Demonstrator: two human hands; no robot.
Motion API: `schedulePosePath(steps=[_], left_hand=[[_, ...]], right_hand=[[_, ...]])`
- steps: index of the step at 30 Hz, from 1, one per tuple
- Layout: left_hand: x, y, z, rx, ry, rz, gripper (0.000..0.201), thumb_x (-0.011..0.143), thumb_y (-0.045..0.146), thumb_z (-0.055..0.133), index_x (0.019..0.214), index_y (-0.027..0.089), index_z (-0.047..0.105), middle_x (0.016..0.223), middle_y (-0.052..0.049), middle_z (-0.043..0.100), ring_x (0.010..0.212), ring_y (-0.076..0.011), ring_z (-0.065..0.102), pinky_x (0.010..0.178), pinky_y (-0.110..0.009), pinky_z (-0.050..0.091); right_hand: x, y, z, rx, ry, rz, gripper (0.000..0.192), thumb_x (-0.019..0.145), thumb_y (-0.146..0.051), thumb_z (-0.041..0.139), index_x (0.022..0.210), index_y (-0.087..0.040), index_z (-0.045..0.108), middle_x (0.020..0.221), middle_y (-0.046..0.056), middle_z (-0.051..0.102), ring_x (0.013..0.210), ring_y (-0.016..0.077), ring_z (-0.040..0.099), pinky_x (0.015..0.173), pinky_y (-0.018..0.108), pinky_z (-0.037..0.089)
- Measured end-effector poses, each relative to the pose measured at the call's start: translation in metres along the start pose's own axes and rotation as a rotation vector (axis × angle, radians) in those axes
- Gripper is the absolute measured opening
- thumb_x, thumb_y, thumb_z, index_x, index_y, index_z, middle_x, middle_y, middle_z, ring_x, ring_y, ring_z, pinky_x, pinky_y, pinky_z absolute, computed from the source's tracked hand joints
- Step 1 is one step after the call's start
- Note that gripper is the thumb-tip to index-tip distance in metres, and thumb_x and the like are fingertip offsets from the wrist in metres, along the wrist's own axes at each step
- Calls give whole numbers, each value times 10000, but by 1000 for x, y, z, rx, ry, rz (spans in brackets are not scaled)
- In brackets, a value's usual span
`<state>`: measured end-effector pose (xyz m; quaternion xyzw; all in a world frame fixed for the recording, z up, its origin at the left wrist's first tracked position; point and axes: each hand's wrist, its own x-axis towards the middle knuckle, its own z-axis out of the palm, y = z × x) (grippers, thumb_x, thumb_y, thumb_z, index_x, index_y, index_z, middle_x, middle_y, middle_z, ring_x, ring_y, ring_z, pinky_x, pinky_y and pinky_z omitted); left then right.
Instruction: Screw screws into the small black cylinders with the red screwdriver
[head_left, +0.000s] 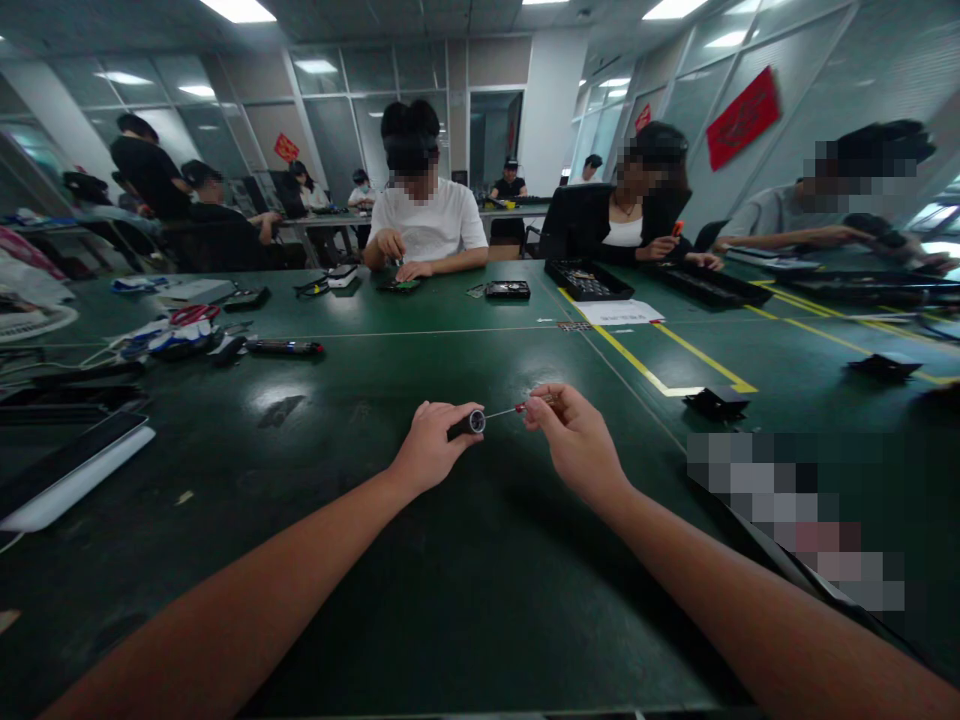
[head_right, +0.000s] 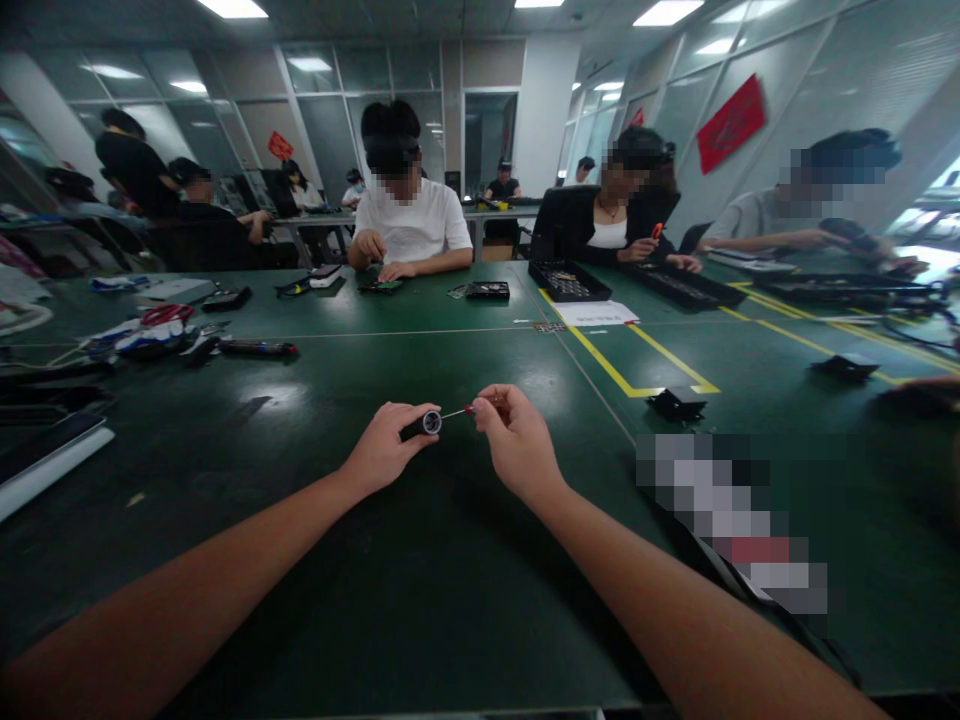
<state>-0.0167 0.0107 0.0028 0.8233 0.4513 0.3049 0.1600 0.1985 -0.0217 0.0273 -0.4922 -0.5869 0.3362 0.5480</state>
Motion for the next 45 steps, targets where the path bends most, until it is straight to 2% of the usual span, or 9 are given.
schedulePosePath(steps=[4, 7, 13, 19, 27, 31, 36, 42, 45], left_hand=[[0, 7, -3, 70, -39, 76, 374, 926, 291, 665, 1296, 317, 615, 1190, -24, 701, 1162, -250, 587, 1181, -600, 220], [1, 6, -2, 76, -60, 44, 384, 933, 301, 654, 1313, 314, 603, 1221, -32, 694, 1175, -256, 587, 1174, -616, 236], [2, 2, 1, 64, -71, 14, 379, 932, 292, 657, 1308, 299, 607, 1209, -31, 695, 1167, -258, 593, 1177, -630, 226], [1, 0, 2, -4, -46, 34, 397, 917, 271, 670, 1310, 273, 618, 1157, -44, 707, 1081, -251, 618, 991, -457, 480], [2, 0, 3, -87, 17, 3, 349, 907, 245, 685, 1253, 244, 636, 1225, -44, 692, 1145, -239, 626, 1030, -431, 481], [3, 0, 3, -103, 55, -18, 376, 894, 227, 704, 1262, 222, 631, 1238, -59, 689, 1165, -243, 623, 1044, -433, 475], [1, 0, 2, -92, 23, -18, 354, 903, 250, 697, 1253, 244, 643, 1181, -49, 703, 1116, -244, 632, 993, -436, 496], [1, -1, 1, -99, 40, -1, 331, 909, 257, 689, 1238, 256, 647, 1162, -34, 705, 1100, -236, 635, 982, -414, 491], [1, -2, 1, -98, 46, 5, 324, 906, 254, 694, 1227, 255, 654, 1132, -28, 709, 1073, -229, 642, 962, -400, 494]], right_hand=[[10, 10, -2, 309, 63, 223, 325, 878, -549, 591, 847, -225, 593, 715, 14, 599, 626, 180, 581, 698, 394, 560], [16, 18, -5, 369, 59, 304, 332, 862, -556, 598, 768, -239, 560, 634, -7, 535, 542, 166, 525, 649, 395, 578], [12, 15, -1, 353, 125, 208, 313, 839, -528, 659, 853, -220, 603, 770, 9, 617, 675, 156, 598, 687, 345, 575], [8, 13, 3, 199, 84, 85, 296, 897, -502, 615, 926, -208, 608, 790, 7, 641, 698, 155, 614, 706, 345, 545], [1, 3, -2, 78, -27, -44, 251, 922, -457, 600, 992, -217, 616, 845, 30, 688, 767, 186, 667, 772, 380, 550], [-5, -6, -4, -34, -97, -75, 265, 944, -466, 575, 1042, -228, 638, 770, 7, 669, 690, 176, 639, 680, 340, 517], [-13, -11, 0, -176, -31, -129, 372, 997, -519, 458, 943, -231, 686, 634, -9, 582, 579, 163, 560, 577, 310, 424], [-16, -13, 1, -347, -37, -214, 278, 1010, -379, 435, 1150, -235, 627, 903, 49, 706, 741, 204, 642, 685, 340, 453], [-16, -15, -1, -360, -73, -214, 271, 1004, -343, 430, 1187, -232, 596, 854, 36, 681, 738, 203, 631, 678, 330, 446]])
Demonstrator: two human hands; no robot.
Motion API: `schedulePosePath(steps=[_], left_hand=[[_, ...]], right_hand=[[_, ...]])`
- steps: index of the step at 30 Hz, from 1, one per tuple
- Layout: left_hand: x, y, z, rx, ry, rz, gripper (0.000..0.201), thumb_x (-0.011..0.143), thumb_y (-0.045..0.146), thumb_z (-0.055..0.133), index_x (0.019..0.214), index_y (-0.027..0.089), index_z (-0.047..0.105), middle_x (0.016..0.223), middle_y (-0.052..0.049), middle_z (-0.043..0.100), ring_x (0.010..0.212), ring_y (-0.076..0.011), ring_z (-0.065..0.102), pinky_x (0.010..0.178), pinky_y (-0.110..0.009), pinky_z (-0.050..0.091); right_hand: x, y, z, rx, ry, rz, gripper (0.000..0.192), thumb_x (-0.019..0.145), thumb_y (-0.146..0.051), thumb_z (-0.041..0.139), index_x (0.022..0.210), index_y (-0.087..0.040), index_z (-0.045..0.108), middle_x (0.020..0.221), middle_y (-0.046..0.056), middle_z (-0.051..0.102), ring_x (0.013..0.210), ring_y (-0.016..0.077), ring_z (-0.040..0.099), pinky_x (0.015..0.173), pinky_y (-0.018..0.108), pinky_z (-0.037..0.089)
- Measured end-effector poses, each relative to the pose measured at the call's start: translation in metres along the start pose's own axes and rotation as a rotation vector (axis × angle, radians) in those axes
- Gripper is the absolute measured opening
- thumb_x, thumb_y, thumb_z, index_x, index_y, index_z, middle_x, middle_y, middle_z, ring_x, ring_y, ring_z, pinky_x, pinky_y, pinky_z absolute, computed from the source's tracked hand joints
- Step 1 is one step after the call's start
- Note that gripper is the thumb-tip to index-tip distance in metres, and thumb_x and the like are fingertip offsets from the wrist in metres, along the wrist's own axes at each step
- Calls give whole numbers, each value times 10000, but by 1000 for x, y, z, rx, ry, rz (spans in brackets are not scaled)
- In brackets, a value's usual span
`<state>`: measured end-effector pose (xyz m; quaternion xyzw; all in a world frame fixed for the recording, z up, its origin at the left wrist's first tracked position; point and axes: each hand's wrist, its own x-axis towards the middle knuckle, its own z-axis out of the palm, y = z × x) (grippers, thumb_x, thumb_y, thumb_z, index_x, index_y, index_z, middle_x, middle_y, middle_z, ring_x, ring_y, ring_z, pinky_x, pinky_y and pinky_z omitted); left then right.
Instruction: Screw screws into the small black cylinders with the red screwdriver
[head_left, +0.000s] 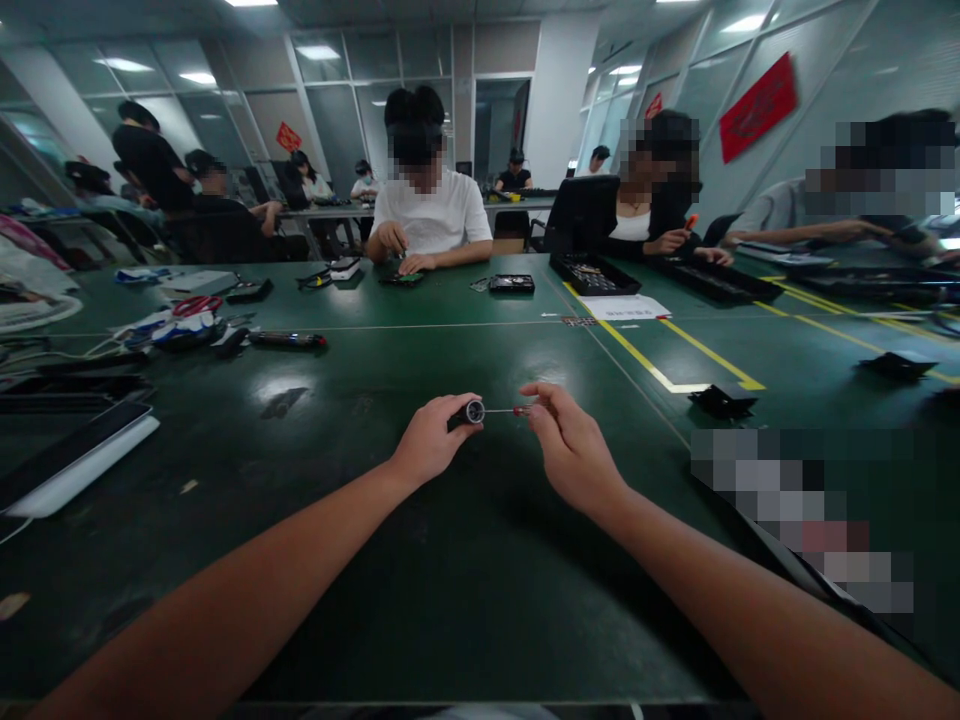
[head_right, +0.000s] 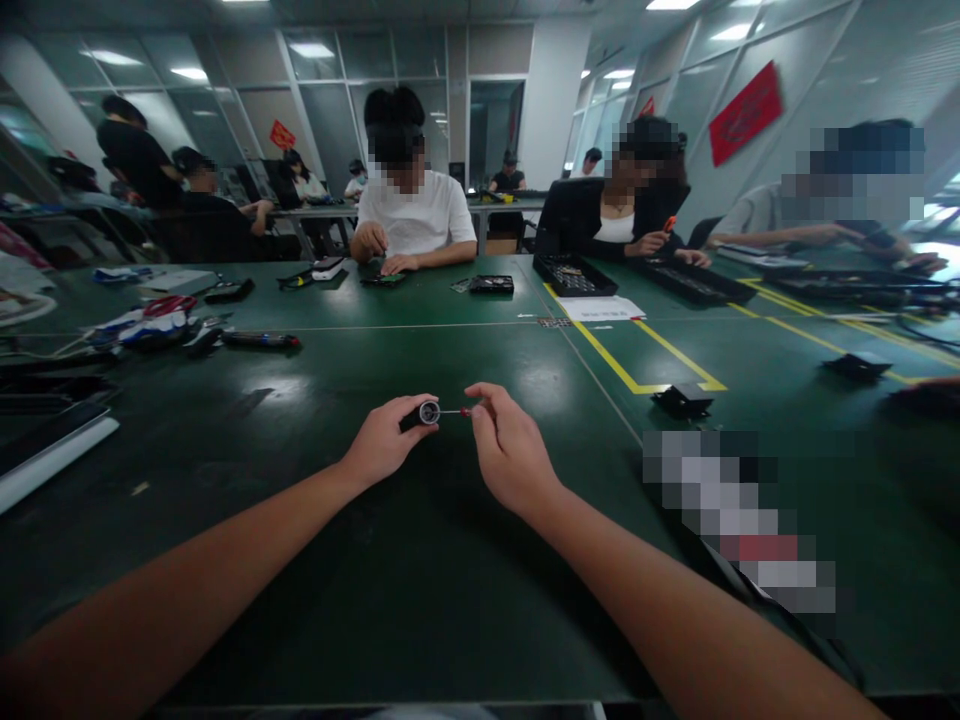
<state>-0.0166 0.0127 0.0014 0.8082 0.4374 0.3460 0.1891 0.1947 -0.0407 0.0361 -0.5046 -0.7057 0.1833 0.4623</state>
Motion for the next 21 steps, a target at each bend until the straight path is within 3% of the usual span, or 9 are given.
schedulePosePath(steps=[6, 12, 18, 21], left_hand=[[0, 1, 1, -3, -4, 7, 341, 887, 218, 713, 1223, 246, 664, 1150, -33, 712, 1093, -228, 639, 981, -393, 485], [0, -3, 2, 13, 24, 5, 333, 896, 244, 705, 1226, 259, 658, 1137, -26, 713, 1079, -233, 636, 962, -401, 484], [0, 0, 0, 23, 3, 8, 320, 910, 247, 686, 1228, 255, 654, 1152, -34, 711, 1083, -238, 631, 964, -414, 482], [0, -1, 0, 27, -3, 13, 320, 907, 248, 690, 1225, 259, 656, 1147, -34, 712, 1085, -239, 629, 965, -415, 483]], right_hand=[[1, -5, -1, -48, -25, -7, 342, 1025, -420, 388, 1051, -213, 658, 782, 31, 676, 679, 188, 628, 640, 311, 427], [1, -1, -2, -72, -48, -39, 307, 1003, -302, 407, 1241, -182, 558, 834, 38, 665, 700, 189, 613, 671, 319, 443], [2, -3, -3, -79, -59, 36, 358, 1035, -433, 352, 1092, -221, 635, 753, 21, 643, 644, 185, 601, 604, 311, 400], [1, -6, -2, -87, -65, 18, 333, 1032, -389, 353, 1148, -210, 609, 778, 29, 656, 634, 182, 597, 612, 315, 403]])
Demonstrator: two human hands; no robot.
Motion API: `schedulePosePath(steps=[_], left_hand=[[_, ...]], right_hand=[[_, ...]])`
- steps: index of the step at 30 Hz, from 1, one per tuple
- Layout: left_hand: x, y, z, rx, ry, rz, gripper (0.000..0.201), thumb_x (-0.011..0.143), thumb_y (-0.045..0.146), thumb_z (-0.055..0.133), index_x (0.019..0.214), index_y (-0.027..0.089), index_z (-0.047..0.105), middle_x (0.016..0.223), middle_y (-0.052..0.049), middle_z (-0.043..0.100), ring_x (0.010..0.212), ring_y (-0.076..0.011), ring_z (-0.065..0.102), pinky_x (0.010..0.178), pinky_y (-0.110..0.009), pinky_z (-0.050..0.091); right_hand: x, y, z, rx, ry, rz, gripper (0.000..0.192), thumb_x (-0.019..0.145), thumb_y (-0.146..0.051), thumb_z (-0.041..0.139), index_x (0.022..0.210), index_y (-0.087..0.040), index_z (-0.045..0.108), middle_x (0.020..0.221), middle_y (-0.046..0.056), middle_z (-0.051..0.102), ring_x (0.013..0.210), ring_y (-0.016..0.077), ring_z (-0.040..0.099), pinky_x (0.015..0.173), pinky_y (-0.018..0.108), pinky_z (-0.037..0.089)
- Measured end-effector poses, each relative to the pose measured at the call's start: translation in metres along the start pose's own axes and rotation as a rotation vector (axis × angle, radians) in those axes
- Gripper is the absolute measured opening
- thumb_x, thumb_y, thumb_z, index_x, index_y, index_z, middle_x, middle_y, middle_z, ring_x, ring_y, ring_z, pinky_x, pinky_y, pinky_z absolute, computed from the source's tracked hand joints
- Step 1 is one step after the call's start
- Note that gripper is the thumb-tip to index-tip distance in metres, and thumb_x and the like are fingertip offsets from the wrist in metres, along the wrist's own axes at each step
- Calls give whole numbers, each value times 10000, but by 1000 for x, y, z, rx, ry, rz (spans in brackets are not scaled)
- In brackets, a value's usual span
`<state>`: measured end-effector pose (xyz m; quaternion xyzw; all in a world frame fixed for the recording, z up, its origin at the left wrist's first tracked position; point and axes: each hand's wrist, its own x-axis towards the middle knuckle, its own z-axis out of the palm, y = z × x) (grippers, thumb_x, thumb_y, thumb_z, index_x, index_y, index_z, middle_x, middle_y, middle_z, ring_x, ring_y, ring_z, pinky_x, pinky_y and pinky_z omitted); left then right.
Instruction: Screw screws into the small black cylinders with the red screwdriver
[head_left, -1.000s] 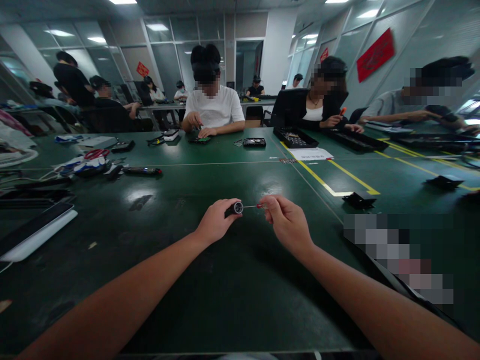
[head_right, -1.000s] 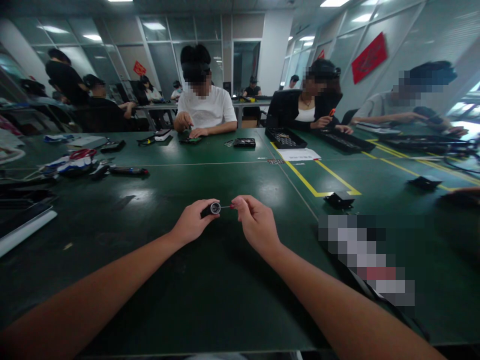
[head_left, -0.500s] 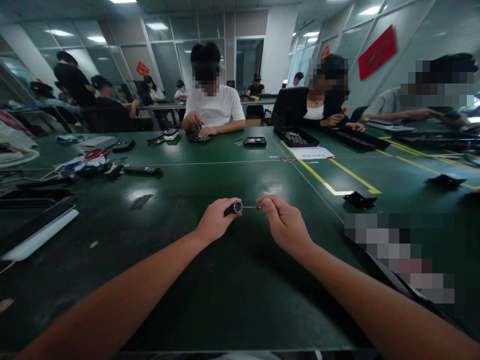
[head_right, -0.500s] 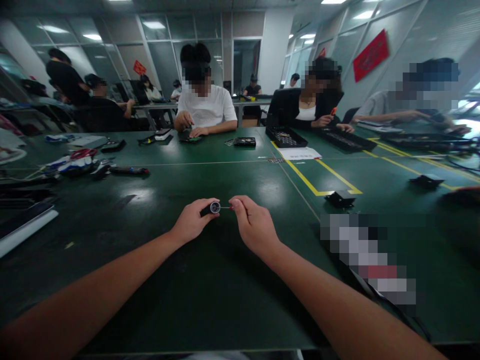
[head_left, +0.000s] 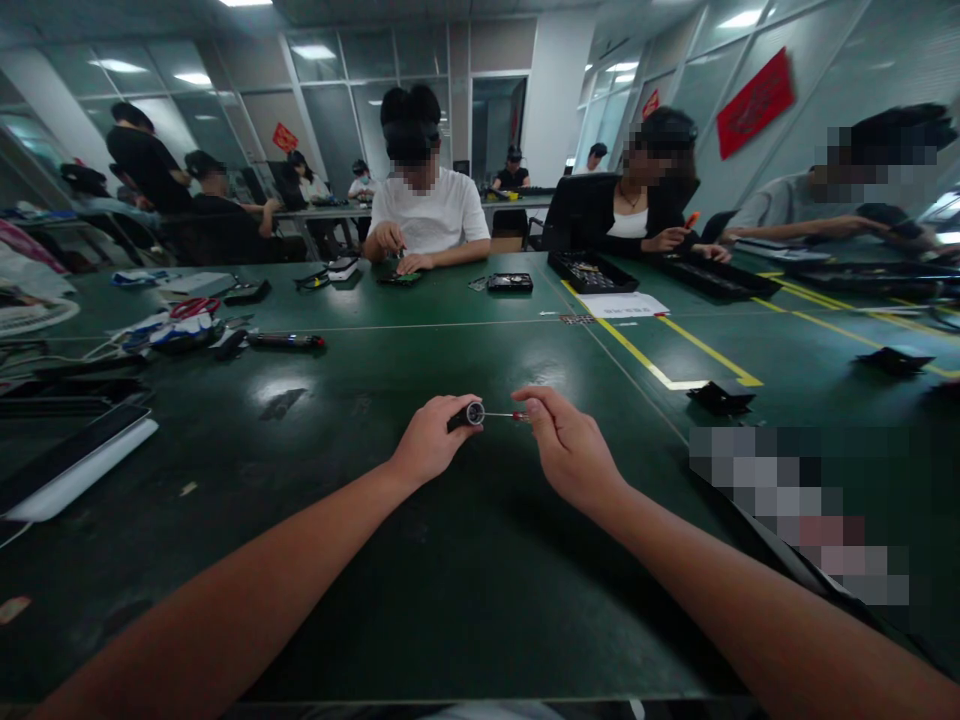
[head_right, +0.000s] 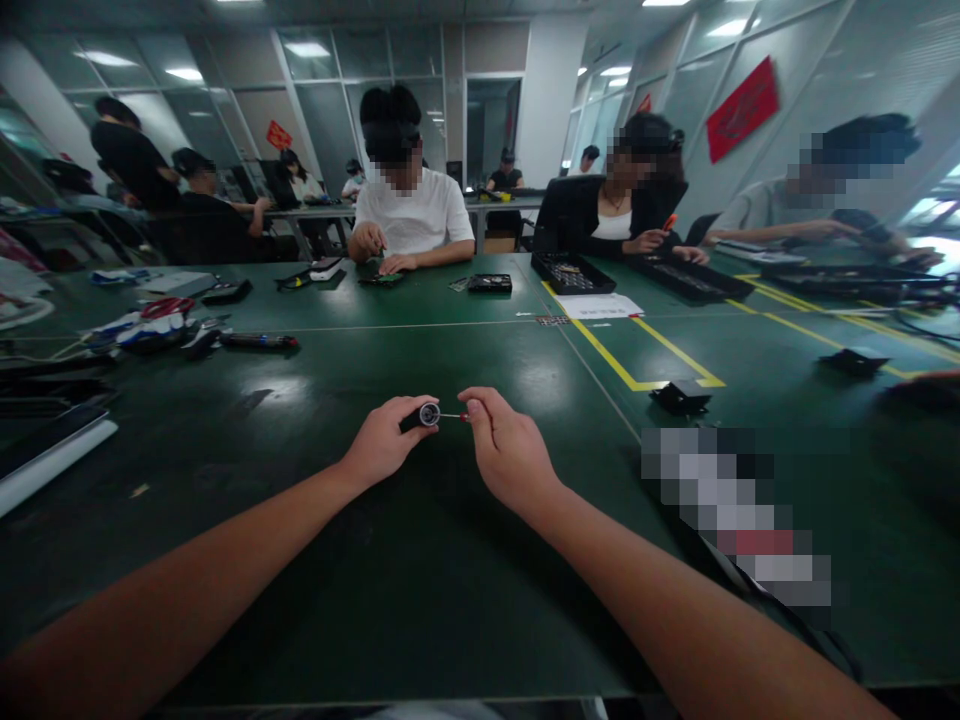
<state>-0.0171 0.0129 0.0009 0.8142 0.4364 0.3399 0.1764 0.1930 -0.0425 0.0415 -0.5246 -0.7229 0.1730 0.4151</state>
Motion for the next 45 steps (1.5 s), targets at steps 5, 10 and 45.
schedulePosePath(steps=[5, 10, 45], left_hand=[[0, -3, 1, 12, 24, 14, 321, 894, 248, 711, 1210, 266, 661, 1149, -27, 711, 1097, -234, 620, 973, -412, 479], [0, -2, 2, 22, 15, 16, 331, 891, 247, 714, 1217, 262, 662, 1139, -27, 710, 1101, -234, 611, 971, -410, 481], [4, -1, 1, 88, 7, 41, 353, 875, 290, 736, 1217, 248, 663, 1142, -44, 715, 1090, -244, 618, 1013, -446, 455]], right_hand=[[-2, 0, 0, 14, -24, -36, 314, 998, -294, 402, 1281, -188, 488, 782, 18, 635, 649, 183, 589, 638, 318, 429], [-1, -3, -2, 18, -35, -17, 254, 1022, -371, 384, 1149, -224, 549, 818, 26, 670, 646, 179, 595, 617, 312, 408], [16, 32, 17, 614, 176, 218, 279, 929, -472, 579, 941, -194, 590, 799, 10, 647, 732, 154, 632, 757, 352, 531]])
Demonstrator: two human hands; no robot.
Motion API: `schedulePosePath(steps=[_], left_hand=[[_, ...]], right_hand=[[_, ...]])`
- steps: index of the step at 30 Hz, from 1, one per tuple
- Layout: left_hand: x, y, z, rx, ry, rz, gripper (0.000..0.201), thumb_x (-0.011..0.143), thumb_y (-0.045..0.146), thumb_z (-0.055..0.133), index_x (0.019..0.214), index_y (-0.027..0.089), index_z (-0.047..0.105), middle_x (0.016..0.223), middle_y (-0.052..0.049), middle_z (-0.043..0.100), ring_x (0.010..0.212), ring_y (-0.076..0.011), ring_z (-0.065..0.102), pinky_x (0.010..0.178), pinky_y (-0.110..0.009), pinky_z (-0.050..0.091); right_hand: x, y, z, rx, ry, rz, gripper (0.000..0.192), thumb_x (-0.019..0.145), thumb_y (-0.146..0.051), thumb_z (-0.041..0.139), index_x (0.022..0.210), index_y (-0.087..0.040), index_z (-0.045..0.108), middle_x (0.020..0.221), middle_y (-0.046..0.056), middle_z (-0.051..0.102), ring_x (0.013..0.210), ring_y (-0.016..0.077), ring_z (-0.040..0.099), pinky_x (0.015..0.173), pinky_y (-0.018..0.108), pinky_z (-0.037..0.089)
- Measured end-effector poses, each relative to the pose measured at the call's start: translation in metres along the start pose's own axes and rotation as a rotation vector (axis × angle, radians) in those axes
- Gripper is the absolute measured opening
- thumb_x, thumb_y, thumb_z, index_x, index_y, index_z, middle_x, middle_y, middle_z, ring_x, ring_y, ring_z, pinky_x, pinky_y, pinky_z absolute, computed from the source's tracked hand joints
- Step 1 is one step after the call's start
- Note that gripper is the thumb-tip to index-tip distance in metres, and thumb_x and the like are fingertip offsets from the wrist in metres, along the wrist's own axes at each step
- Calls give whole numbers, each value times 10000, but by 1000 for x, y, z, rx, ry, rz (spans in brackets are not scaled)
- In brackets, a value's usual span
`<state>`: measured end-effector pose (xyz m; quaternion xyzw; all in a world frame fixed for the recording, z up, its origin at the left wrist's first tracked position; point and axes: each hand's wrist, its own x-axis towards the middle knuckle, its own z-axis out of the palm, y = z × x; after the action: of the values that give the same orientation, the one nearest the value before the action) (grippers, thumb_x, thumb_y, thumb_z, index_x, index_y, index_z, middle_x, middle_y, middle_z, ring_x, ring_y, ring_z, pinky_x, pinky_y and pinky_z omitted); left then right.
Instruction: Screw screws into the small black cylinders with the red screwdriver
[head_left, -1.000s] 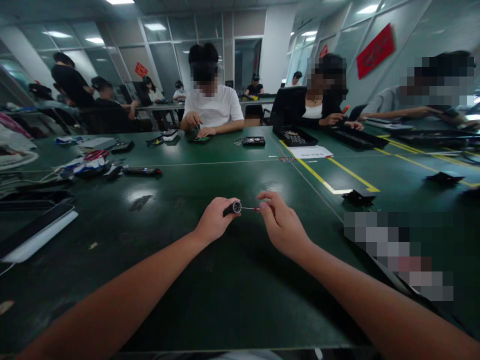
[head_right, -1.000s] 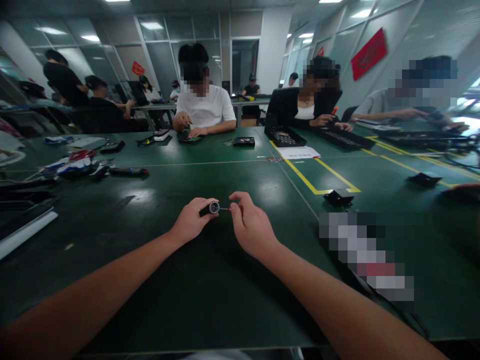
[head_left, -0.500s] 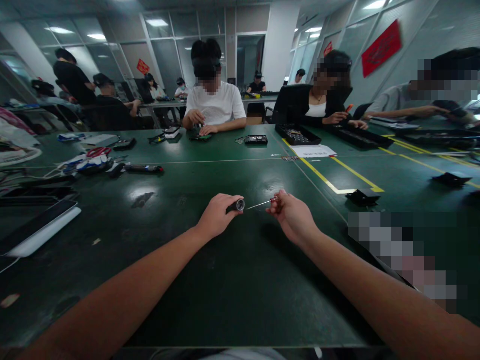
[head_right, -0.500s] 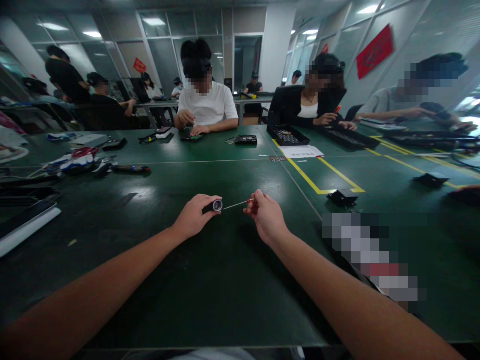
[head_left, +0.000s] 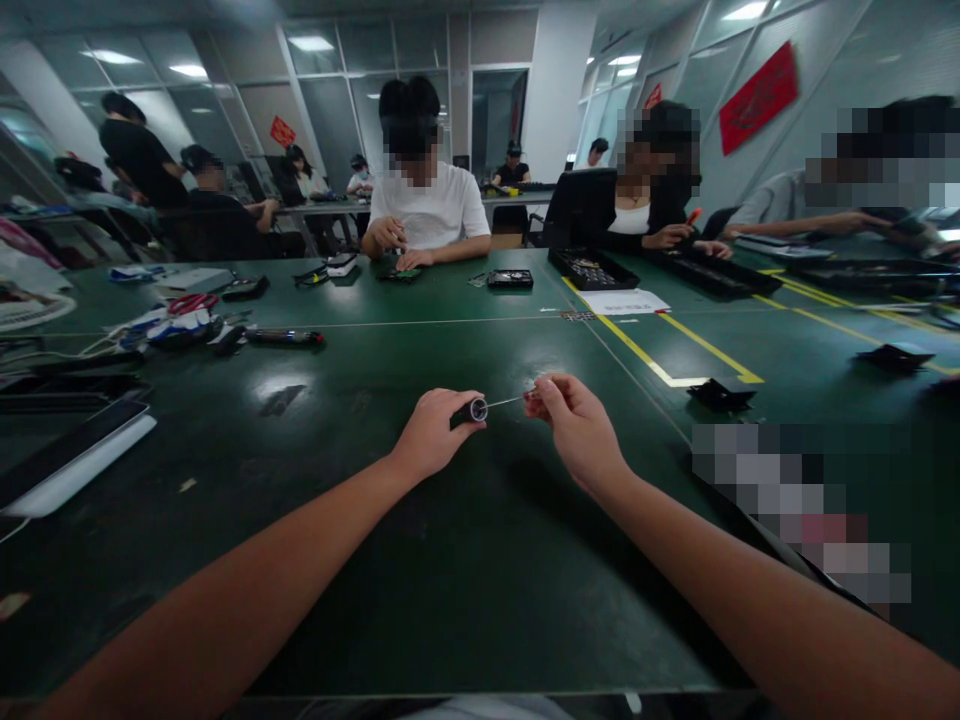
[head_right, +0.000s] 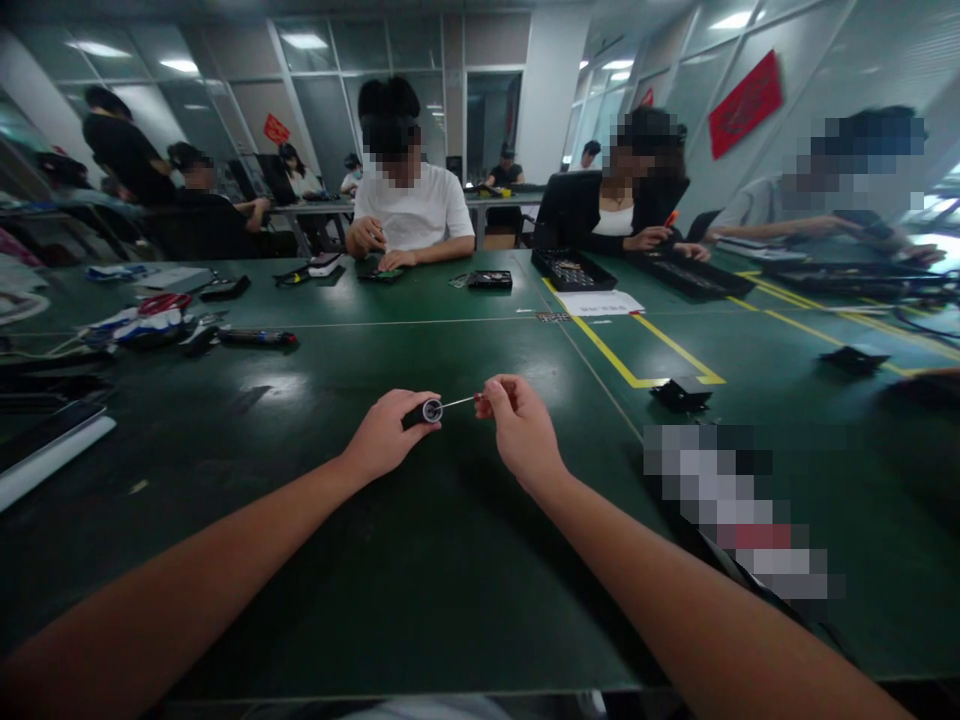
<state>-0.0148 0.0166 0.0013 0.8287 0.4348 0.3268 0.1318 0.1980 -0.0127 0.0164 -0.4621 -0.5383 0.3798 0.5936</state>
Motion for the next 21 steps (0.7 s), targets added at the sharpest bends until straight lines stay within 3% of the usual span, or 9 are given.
schedulePosePath(steps=[9, 15, 19, 21], left_hand=[[-1, 0, -1, -2, 30, -31, 336, 881, 282, 729, 1208, 241, 663, 1125, -40, 723, 1067, -246, 626, 988, -445, 457], [0, -1, -1, 0, 26, -16, 340, 884, 289, 727, 1216, 249, 665, 1148, -39, 725, 1093, -249, 626, 1017, -458, 441], [-1, -1, -1, -6, 25, -27, 341, 889, 288, 718, 1224, 256, 661, 1147, -37, 724, 1095, -251, 627, 1018, -463, 445], [-2, -2, -1, -6, 30, -26, 338, 889, 285, 719, 1220, 252, 661, 1136, -35, 725, 1083, -248, 628, 1013, -460, 447]], right_hand=[[-11, -17, -4, -176, -187, -93, 258, 960, -435, 554, 1056, -204, 619, 815, 17, 684, 749, 176, 661, 748, 350, 519], [-19, -23, -1, -399, -78, -162, 415, 1023, -487, 393, 973, -217, 703, 632, -7, 570, 603, 166, 572, 579, 300, 412], [-20, -24, 0, -505, -61, -227, 293, 1005, -379, 441, 1146, -215, 638, 785, 25, 659, 674, 183, 600, 627, 314, 425], [-19, -23, -1, -507, -76, -228, 226, 988, -323, 451, 1100, -212, 612, 846, 37, 671, 718, 186, 606, 659, 317, 432]])
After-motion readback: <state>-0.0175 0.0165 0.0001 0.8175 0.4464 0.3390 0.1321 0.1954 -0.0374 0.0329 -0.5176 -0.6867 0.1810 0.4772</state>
